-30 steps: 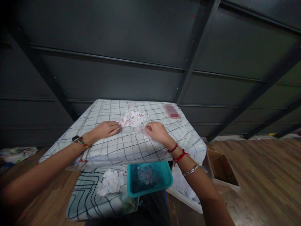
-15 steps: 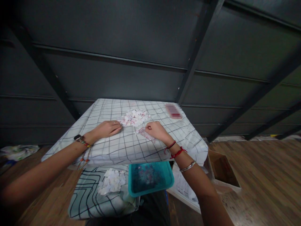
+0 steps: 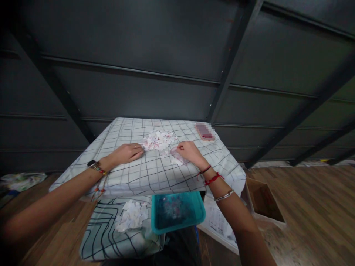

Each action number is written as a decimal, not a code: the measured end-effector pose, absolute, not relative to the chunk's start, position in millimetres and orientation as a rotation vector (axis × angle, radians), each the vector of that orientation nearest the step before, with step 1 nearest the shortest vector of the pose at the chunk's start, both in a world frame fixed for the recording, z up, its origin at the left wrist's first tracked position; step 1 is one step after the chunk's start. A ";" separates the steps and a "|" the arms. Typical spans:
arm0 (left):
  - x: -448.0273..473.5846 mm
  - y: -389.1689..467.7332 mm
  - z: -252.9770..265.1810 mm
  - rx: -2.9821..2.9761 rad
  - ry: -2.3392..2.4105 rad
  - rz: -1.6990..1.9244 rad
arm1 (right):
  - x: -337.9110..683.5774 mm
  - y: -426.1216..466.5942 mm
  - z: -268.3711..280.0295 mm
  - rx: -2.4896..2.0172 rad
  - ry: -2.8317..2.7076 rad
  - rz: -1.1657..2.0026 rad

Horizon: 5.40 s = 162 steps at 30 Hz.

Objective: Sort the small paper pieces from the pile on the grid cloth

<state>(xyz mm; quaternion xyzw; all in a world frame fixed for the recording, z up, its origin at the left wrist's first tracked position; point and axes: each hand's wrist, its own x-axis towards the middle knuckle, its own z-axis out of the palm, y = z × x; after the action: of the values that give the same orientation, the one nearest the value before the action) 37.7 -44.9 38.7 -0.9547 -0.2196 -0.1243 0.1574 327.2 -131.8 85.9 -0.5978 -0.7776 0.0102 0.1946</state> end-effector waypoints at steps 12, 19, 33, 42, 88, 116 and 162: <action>37.7 -44.4 37.6 -2.738 -0.629 -0.407 | 334.9 -133.8 86.2 -1.524 -2.285 0.224; 37.9 -44.7 37.9 -2.742 -0.624 -0.397 | 347.9 -125.7 86.9 -1.657 -2.213 0.071; 38.2 -44.3 38.2 -2.743 -0.621 -0.399 | 356.1 -129.8 97.9 -1.575 -2.269 0.142; 37.8 -44.6 38.1 -2.743 -0.618 -0.422 | 315.9 -120.7 89.9 -1.597 -2.242 0.134; 38.4 -45.2 38.5 -2.742 -0.615 -0.441 | 332.5 -119.5 86.1 -1.692 -2.141 0.118; 37.9 -43.5 36.7 -2.712 -0.590 -0.424 | 310.4 -121.2 97.5 -1.634 -2.235 0.077; 37.7 -43.6 37.8 -2.733 -0.608 -0.386 | 325.7 -151.3 96.8 -1.598 -2.250 0.363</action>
<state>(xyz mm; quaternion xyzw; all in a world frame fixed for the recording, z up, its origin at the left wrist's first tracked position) 37.7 -43.6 37.8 -0.9550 -0.2125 -0.1347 0.1569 325.7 -151.3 96.8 -0.5648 -0.7955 0.1283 0.1780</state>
